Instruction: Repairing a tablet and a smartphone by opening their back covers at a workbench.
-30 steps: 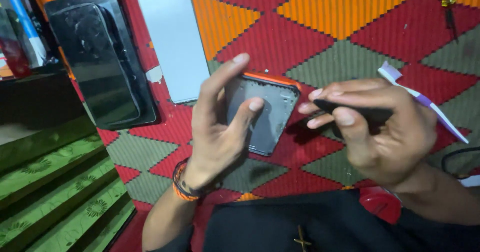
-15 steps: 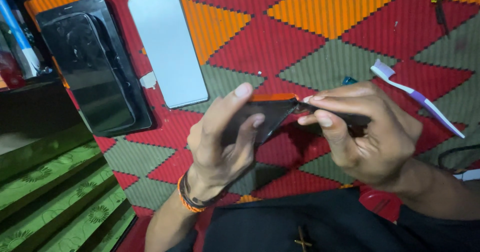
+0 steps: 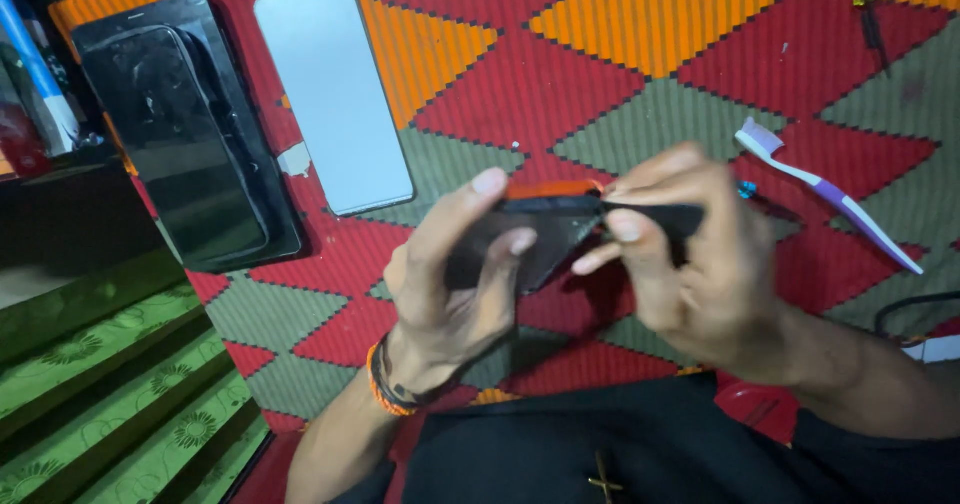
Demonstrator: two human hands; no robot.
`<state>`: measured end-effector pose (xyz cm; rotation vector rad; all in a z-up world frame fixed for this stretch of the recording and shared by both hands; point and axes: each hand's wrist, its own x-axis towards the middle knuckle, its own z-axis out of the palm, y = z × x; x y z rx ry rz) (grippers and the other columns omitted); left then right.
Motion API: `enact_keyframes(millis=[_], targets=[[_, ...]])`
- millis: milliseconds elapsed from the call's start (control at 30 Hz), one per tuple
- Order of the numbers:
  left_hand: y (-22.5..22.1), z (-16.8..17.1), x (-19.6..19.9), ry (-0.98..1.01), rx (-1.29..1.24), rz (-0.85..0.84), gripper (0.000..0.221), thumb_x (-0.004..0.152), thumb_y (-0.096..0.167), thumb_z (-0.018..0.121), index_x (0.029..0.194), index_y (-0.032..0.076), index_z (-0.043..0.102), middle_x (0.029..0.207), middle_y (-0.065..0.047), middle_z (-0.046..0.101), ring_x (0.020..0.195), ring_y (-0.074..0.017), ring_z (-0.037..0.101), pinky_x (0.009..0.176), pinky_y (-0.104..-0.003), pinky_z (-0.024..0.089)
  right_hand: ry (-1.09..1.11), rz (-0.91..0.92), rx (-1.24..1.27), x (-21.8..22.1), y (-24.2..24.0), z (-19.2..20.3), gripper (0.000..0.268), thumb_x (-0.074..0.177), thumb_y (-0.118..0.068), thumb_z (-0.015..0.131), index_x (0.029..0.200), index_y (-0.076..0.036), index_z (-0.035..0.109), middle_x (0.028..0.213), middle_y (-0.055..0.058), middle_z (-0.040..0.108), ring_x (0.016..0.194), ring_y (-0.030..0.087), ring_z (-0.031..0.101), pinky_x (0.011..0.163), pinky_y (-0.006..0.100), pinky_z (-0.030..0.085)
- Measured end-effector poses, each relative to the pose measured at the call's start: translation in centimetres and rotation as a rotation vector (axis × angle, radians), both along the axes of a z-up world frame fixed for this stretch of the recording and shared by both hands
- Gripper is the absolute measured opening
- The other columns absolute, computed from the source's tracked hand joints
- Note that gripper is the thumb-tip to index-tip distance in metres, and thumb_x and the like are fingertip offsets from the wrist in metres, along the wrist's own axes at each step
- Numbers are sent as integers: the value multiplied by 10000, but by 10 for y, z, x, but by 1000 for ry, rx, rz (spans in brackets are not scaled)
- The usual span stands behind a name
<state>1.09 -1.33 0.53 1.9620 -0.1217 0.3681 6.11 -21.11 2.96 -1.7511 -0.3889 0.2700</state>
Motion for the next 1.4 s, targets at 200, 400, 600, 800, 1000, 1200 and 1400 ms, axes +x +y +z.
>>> enact_keyframes(millis=[200,400,600,800,1000,1200,1400], targets=[[-4,-12,-6,55,-83,150,495,995,4,731,1413,34,468,1418,-143,601,1105,-232,732,1002,-314,632,-81,45,-46,-8,11,-18,221,1017,-72,490,1052,103,360,1087,248,500,669,204,670,558,237,658],[-10,-12,-7,125,-152,239,474,1055,86,681,1457,82,431,1475,-107,528,1249,-221,656,1126,-333,590,-117,7,-57,-15,19,-24,168,1023,-42,517,1067,49,382,1020,184,501,710,165,580,616,240,571],[-3,-4,-2,133,-257,373,472,1092,67,612,1491,83,361,1367,-139,533,1059,-188,643,960,-283,561,-114,123,-169,-24,28,-40,136,948,69,588,1012,19,480,909,136,532,718,221,516,666,344,477],[7,0,5,137,-376,364,493,1103,74,602,1522,81,342,1453,-118,464,1139,-201,622,1078,-329,538,-134,55,-31,-17,27,-17,122,1003,7,504,1069,52,412,1052,191,586,798,202,668,715,276,597],[1,-3,3,174,-336,311,491,1097,49,603,1514,87,347,1488,-108,454,1218,-207,602,1124,-330,526,-200,54,-97,-17,23,-22,113,999,-9,541,1064,32,458,1025,168,600,736,166,528,676,281,474],[-4,-3,3,163,-381,308,475,1099,38,603,1504,89,359,1356,-98,510,1055,-159,593,970,-289,531,-271,75,-128,-14,18,-27,128,1004,-9,553,1073,45,460,997,178,587,704,164,525,619,265,464],[0,-13,-3,103,-178,300,475,1086,67,624,1474,108,351,1441,-115,447,1128,-203,601,1020,-317,557,-368,109,-147,-9,21,-24,140,966,51,596,1018,58,466,901,185,588,731,237,575,634,332,513]])
